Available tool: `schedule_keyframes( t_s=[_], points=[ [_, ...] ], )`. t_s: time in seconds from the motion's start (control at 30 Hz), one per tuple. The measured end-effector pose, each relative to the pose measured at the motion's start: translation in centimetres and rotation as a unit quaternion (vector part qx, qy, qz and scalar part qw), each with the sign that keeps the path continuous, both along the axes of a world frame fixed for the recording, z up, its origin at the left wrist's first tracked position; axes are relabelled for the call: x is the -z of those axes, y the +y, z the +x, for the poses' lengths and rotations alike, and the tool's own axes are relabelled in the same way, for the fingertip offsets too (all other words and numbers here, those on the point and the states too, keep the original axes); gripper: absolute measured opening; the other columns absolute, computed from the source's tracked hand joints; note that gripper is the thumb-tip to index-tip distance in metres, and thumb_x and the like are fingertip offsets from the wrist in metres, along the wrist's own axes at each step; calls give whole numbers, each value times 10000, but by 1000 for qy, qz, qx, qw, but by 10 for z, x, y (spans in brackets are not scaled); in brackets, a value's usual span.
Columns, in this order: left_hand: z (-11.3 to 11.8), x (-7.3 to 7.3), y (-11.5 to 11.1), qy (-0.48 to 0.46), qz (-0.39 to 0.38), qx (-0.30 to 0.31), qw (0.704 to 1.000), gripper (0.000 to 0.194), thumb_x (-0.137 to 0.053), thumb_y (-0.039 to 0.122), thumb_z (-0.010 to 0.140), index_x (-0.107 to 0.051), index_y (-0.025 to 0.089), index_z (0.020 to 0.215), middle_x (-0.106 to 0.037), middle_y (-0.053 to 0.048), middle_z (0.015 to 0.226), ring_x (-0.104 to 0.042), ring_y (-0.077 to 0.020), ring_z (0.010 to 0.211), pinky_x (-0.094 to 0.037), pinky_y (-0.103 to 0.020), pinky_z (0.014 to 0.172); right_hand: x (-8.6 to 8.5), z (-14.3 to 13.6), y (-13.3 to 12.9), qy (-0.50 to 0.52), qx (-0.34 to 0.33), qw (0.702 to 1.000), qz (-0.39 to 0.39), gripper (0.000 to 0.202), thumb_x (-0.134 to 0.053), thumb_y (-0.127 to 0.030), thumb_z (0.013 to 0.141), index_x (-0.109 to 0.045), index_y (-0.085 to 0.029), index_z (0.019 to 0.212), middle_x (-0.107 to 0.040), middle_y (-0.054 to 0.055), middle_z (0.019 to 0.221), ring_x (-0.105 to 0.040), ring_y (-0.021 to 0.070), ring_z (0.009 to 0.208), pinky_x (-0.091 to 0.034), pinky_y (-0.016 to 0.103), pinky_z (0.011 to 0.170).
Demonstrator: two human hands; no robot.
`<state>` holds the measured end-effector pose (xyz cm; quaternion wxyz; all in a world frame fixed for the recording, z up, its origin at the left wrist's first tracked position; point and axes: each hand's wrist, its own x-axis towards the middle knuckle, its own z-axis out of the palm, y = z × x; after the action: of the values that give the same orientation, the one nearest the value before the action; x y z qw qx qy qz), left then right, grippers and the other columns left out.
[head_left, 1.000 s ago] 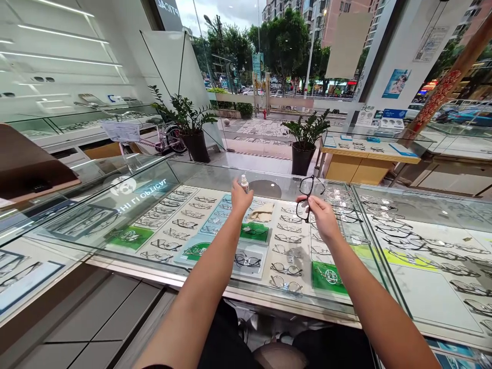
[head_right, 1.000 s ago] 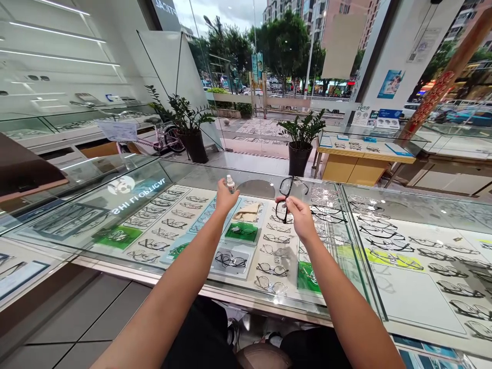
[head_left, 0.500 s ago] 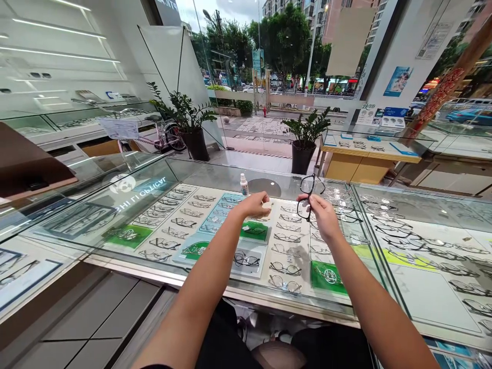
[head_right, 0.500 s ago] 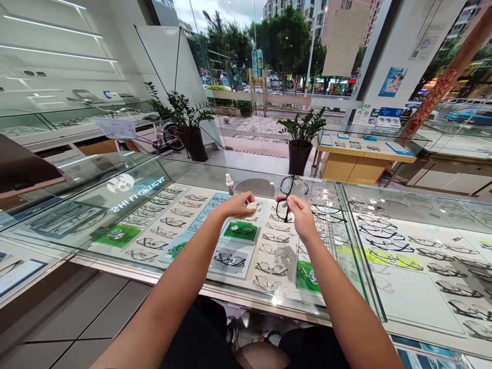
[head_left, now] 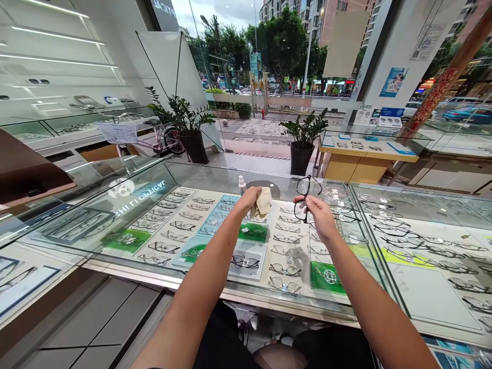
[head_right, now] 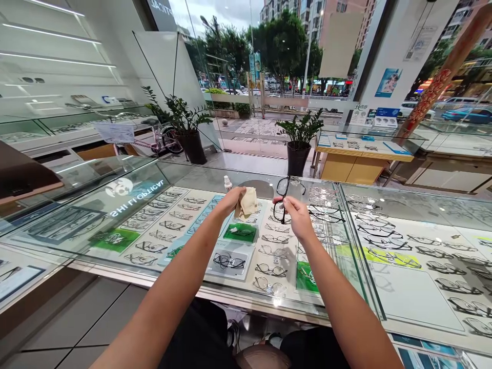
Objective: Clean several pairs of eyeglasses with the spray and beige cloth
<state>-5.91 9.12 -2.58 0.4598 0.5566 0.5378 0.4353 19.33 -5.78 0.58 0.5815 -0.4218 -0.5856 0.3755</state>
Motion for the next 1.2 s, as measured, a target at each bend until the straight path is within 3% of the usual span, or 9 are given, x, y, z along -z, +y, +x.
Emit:
schedule_keyframes(
  t_s=[0.3, 0.5, 0.67, 0.83, 0.97, 1.1, 1.2],
  points=[
    [28, -24, -34, -123, -20, 71, 990, 626, -915, 553, 625, -605, 180, 1021, -713, -25, 854, -636, -164, 758, -469, -282, 688, -3, -7, -3, -18, -18, 1000, -8, 421, -595, -575, 1015, -840, -233, 1014, -792, 71, 1079, -584, 227, 884, -468, 367, 838],
    [47, -34, -58, -163, -20, 105, 981, 653, -954, 616, 598, -567, 197, 916, -626, 39, 712, -534, -104, 622, -398, -236, 586, 4, -15, -3, -44, -44, 998, -13, 441, -611, -597, 1002, -838, -219, 1014, -765, 58, 1007, -582, 230, 905, -446, 367, 877],
    [56, -41, -72, -205, -6, 137, 969, 678, -947, 662, 627, -543, 218, 941, -635, 48, 721, -553, -104, 606, -425, -227, 584, 10, -16, 1, -47, -36, 998, -35, 487, -626, -660, 965, -836, -221, 993, -769, 59, 1005, -613, 252, 934, -460, 384, 898],
    [63, -41, -75, -233, 28, 149, 961, 616, -942, 631, 683, -589, 211, 961, -641, 46, 740, -574, -99, 643, -441, -215, 617, 13, -17, 4, -45, -33, 998, -38, 512, -632, -686, 955, -835, -220, 1007, -781, 76, 1031, -637, 261, 962, -473, 398, 919],
    [68, -36, -73, -265, 27, 147, 953, 644, -799, 749, 782, -710, 159, 1023, -726, -45, 866, -676, -173, 784, -543, -291, 723, 13, -17, 4, -44, -38, 998, -29, 516, -631, -689, 960, -832, -216, 1010, -782, 85, 1082, -638, 257, 971, -468, 397, 924],
    [72, -31, -74, -263, 38, 123, 956, 612, -921, 620, 713, -747, 150, 1062, -755, -57, 979, -681, -154, 837, -545, -269, 747, 12, -18, 4, -48, -48, 997, -23, 524, -620, -698, 969, -826, -218, 1006, -771, 78, 1052, -629, 251, 957, -466, 391, 913],
    [74, -29, -76, -251, 37, 124, 959, 662, -969, 601, 657, -723, 153, 1078, -728, -30, 891, -641, -123, 723, -537, -266, 687, 12, -19, 3, -46, -58, 997, -18, 538, -614, -717, 971, -819, -220, 998, -757, 69, 1010, -616, 247, 939, -465, 391, 910]
  ],
)
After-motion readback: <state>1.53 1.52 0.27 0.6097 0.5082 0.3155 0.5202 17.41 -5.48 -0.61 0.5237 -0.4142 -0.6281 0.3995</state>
